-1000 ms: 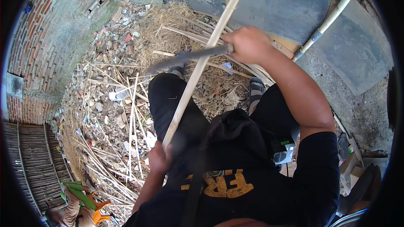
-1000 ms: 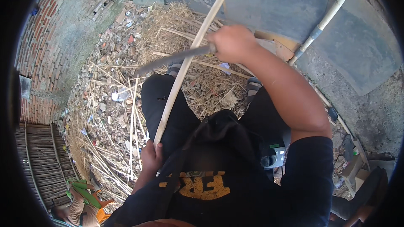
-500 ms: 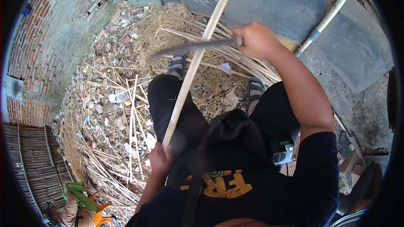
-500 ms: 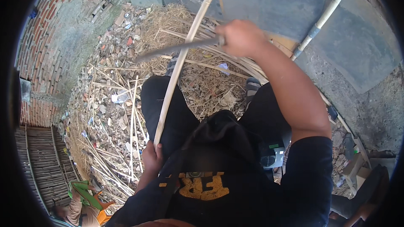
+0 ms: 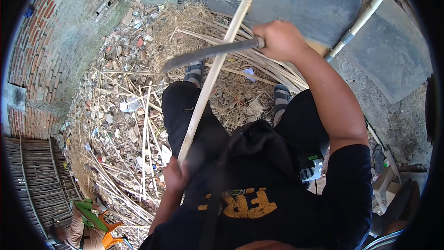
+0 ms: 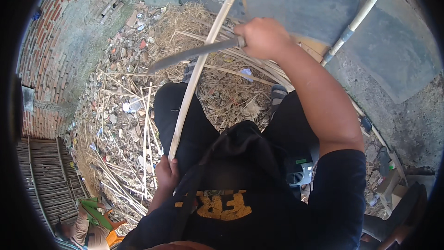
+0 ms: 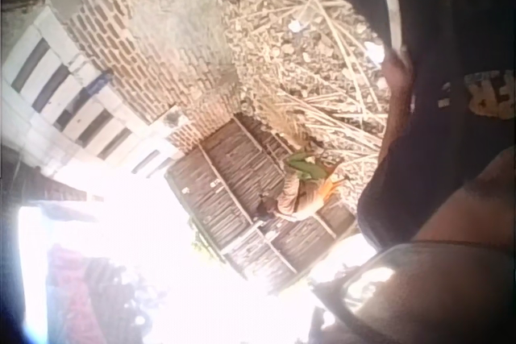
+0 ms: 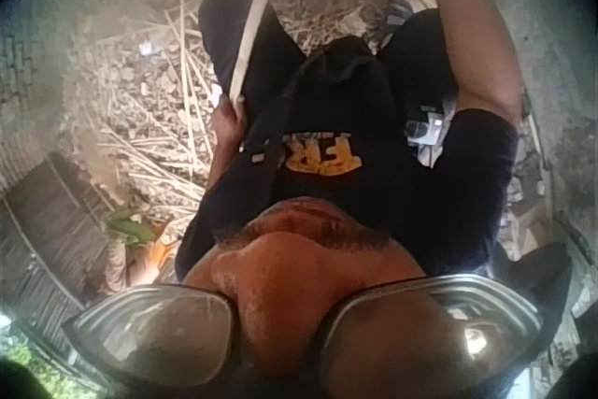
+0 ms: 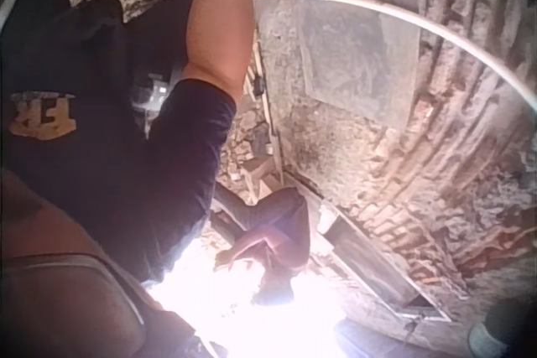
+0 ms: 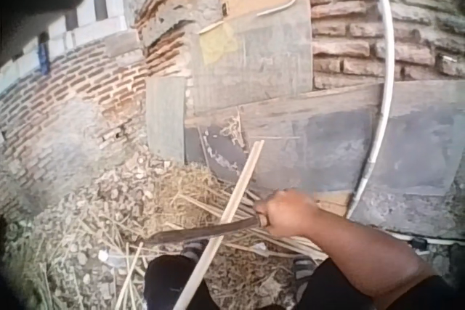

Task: The person strips layers from a bamboo pole using a large knife while holding the bamboo against their lap.

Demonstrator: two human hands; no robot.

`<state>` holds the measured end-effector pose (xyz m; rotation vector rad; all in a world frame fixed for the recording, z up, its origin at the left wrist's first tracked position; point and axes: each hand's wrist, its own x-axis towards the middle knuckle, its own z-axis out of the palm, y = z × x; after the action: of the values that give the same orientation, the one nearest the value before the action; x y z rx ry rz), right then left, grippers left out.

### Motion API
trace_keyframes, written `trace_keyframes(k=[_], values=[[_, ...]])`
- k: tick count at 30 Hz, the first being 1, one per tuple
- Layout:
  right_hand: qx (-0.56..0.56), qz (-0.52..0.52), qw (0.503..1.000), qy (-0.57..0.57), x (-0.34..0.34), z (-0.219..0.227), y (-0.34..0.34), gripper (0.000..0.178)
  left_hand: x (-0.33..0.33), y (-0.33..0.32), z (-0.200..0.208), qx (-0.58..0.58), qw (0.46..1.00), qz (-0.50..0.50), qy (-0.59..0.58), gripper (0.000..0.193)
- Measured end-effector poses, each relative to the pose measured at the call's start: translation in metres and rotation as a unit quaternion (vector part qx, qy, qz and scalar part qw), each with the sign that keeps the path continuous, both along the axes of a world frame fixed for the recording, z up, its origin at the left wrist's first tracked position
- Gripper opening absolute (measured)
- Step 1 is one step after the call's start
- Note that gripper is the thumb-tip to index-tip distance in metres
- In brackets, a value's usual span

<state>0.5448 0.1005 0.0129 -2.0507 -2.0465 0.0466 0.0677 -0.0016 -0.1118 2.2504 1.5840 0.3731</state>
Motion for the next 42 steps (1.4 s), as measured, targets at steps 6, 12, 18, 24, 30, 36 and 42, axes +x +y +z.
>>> trace_keyframes(k=[6,12,18,24,30,36,42], values=[[0.059,-0.098,0.983,0.142,0.053,-0.031,0.023,0.027,0.011,0.008,0.0,0.008,1.0,0.01,-0.018,0.048],[0.06,-0.052,0.992,0.093,0.026,-0.008,0.005,0.024,-0.003,0.003,-0.005,0.028,1.0,-0.012,0.004,0.05],[0.04,-0.024,0.994,0.096,0.039,-0.021,0.008,0.024,-0.006,0.008,-0.004,0.002,1.0,-0.013,-0.013,0.053],[0.041,-0.093,0.987,0.122,0.065,-0.026,0.009,0.025,-0.009,0.013,0.011,0.024,0.998,-0.059,0.015,0.036],[0.0,0.038,0.999,-0.008,0.029,-0.016,-0.002,0.021,-0.013,0.015,0.006,-0.025,0.999,-0.039,0.008,0.05],[0.023,-0.145,0.969,0.2,0.074,-0.028,0.01,0.026,-0.005,0.015,0.0,-0.007,0.999,-0.041,-0.023,0.035],[0.053,-0.014,0.991,0.122,0.042,-0.016,-0.002,0.021,-0.01,0.013,0.002,-0.018,0.999,-0.039,-0.023,0.034]])
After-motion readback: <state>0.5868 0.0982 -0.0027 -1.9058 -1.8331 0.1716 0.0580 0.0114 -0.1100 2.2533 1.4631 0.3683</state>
